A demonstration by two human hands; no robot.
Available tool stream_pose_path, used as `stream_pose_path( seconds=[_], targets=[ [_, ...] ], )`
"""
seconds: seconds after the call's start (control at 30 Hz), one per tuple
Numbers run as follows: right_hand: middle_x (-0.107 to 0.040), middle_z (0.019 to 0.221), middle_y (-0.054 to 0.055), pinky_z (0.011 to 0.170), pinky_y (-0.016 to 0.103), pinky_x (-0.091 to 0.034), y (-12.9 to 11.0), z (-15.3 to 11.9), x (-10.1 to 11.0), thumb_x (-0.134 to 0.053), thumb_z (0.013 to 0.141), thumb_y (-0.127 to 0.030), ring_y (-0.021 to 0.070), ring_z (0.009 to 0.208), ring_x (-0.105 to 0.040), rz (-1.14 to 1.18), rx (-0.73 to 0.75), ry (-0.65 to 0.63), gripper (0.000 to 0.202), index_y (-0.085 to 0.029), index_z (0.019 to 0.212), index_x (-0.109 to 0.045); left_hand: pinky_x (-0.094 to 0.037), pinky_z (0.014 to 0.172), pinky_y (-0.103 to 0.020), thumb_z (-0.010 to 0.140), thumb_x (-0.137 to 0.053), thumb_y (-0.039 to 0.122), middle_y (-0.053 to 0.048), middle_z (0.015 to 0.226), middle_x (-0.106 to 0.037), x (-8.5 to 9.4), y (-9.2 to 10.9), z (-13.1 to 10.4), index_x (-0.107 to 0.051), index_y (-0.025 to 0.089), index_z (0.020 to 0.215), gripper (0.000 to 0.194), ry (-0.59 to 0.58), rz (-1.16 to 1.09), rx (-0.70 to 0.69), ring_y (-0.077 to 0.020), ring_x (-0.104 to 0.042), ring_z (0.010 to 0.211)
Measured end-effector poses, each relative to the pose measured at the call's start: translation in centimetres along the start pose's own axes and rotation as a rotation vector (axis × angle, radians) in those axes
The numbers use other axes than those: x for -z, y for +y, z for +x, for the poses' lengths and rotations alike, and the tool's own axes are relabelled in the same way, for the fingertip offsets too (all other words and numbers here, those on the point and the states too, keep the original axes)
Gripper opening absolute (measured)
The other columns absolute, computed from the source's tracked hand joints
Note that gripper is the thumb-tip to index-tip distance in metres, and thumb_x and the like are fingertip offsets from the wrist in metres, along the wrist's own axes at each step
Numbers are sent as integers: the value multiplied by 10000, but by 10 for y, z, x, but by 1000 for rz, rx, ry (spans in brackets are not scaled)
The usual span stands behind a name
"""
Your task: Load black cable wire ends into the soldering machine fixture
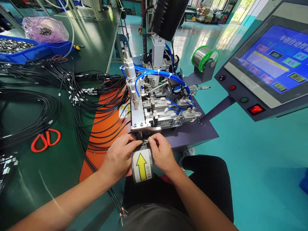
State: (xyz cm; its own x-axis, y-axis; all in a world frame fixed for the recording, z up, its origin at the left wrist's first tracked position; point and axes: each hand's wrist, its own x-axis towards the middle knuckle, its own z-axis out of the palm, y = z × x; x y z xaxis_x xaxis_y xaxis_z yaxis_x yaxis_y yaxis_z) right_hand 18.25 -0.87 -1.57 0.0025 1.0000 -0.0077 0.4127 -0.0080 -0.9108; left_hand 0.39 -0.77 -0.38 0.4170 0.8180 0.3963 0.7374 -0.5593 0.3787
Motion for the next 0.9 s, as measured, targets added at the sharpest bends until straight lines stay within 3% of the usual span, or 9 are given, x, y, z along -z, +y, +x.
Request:
stream_pose_path(
  seconds=[0.53, 0.9],
  targets=[
    [-590, 774, 9, 665, 290, -410, 3, 1, -4, -462, 961, -380, 176, 715, -538, 0, 5, 8, 227, -215, 858, -578, -451, 743, -328, 939, -474, 102, -67, 951, -618, 0, -1, 0, -674, 179, 1050, 241, -7, 20, -47, -204, -502, 845],
    [-604, 678, 29, 540, 262, -358, 4, -10, 4, -534, 882, -573, 158, 612, -487, 240, -220, -49, 450, -165, 819, -712, -447, 720, -314, 929, -522, 126, -59, 932, -623, 1, 0, 1, -695, 175, 1030, 206, -15, 23, -28, -198, -493, 830]
  ],
)
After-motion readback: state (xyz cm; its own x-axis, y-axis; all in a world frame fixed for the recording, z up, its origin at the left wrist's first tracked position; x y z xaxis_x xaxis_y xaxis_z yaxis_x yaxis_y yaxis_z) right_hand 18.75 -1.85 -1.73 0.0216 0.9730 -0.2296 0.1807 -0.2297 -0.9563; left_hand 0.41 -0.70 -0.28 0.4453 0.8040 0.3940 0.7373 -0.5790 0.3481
